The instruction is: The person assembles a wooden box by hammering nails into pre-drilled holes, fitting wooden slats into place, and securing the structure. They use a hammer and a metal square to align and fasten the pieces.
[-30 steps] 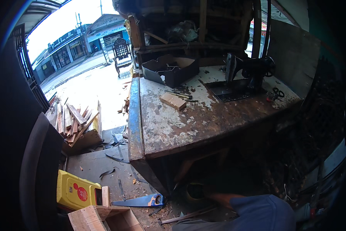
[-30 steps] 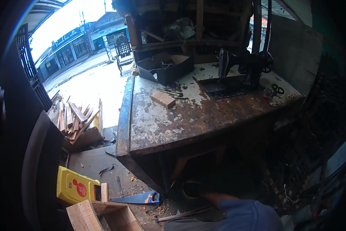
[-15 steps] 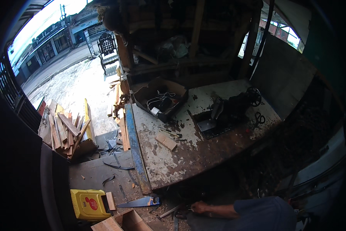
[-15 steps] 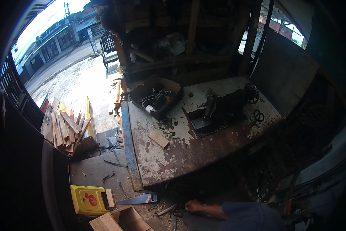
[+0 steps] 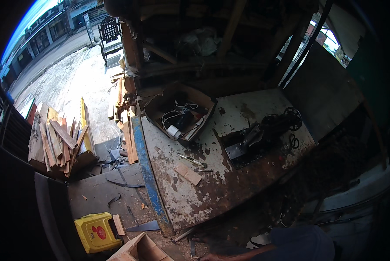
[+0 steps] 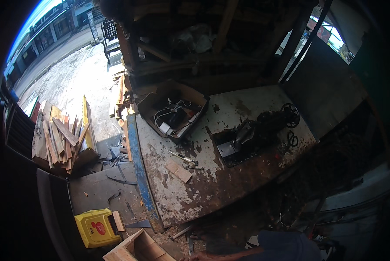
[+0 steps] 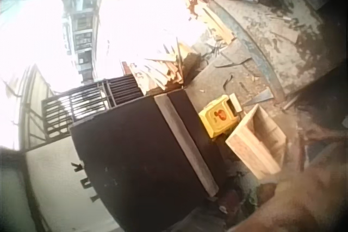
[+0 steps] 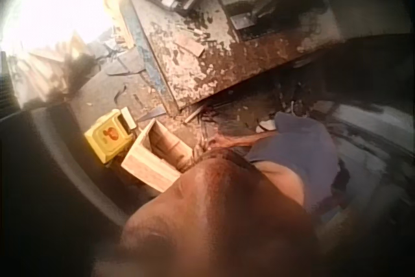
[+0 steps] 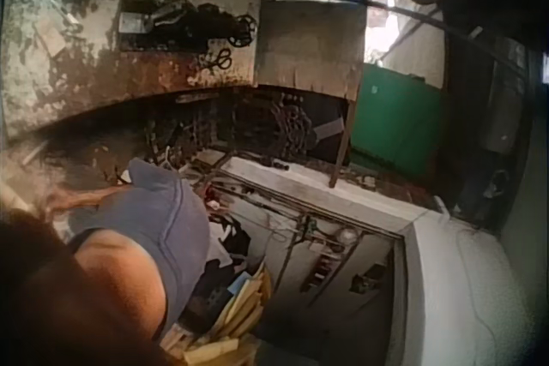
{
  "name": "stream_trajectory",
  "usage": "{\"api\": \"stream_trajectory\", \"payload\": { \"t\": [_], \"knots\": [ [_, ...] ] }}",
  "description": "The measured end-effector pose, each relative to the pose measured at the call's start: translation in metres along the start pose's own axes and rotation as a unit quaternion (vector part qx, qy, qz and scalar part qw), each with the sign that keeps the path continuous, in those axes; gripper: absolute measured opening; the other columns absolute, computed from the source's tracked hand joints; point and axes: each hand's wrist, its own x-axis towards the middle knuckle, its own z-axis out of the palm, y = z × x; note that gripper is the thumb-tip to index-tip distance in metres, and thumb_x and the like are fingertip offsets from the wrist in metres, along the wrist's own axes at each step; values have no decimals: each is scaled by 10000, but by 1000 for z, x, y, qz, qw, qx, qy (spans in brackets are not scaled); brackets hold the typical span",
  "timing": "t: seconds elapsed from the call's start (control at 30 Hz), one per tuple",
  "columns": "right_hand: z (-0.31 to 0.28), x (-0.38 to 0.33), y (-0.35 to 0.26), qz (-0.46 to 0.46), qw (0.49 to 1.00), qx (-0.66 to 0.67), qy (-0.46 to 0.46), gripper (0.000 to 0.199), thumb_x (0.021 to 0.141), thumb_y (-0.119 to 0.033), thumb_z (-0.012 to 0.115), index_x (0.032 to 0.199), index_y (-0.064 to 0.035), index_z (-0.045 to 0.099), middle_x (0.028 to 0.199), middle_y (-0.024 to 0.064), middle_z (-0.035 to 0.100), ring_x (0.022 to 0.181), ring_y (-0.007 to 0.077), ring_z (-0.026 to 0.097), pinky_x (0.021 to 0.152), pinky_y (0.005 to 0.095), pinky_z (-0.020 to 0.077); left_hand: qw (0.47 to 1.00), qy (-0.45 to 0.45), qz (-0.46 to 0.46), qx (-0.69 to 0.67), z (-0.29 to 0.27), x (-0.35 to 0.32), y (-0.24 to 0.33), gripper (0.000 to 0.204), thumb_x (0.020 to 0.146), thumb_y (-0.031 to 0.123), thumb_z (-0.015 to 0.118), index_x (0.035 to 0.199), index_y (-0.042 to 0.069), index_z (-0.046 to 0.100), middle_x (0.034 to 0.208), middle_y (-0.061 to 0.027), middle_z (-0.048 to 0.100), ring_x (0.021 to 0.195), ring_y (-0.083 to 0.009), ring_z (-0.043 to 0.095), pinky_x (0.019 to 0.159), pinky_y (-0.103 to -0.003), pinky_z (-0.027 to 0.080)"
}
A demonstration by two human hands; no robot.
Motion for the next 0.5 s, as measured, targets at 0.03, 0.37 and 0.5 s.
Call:
{"api": "stream_trajectory", "payload": {
  "t": [0.03,0.37,0.5],
  "knots": [
    [-9,-3,-12,-5,1000,-2,6,118,937,-135,640,939,-48,719,828,110,702,773,216,700,628,361,551,1000,0,-4,-2,0,1,1,489,1023,440,530,1239,22,662,1111,-210,674,1054,-360,614,926,-429,477],
    [-74,-10,-86,-127,989,-59,49,126,900,-80,640,1004,-63,708,866,97,680,740,201,680,604,331,543,998,30,-53,3,3,-7,5,469,1023,428,542,1211,18,669,1057,-198,681,992,-347,622,883,-424,487],
    [-77,-22,-123,-233,961,-117,96,159,885,-59,640,1030,-69,703,881,92,672,727,195,672,595,320,540,998,9,-56,13,-1,-12,6,461,1023,423,547,1200,16,672,1035,-193,684,967,-341,626,866,-423,491]
  ]
}}
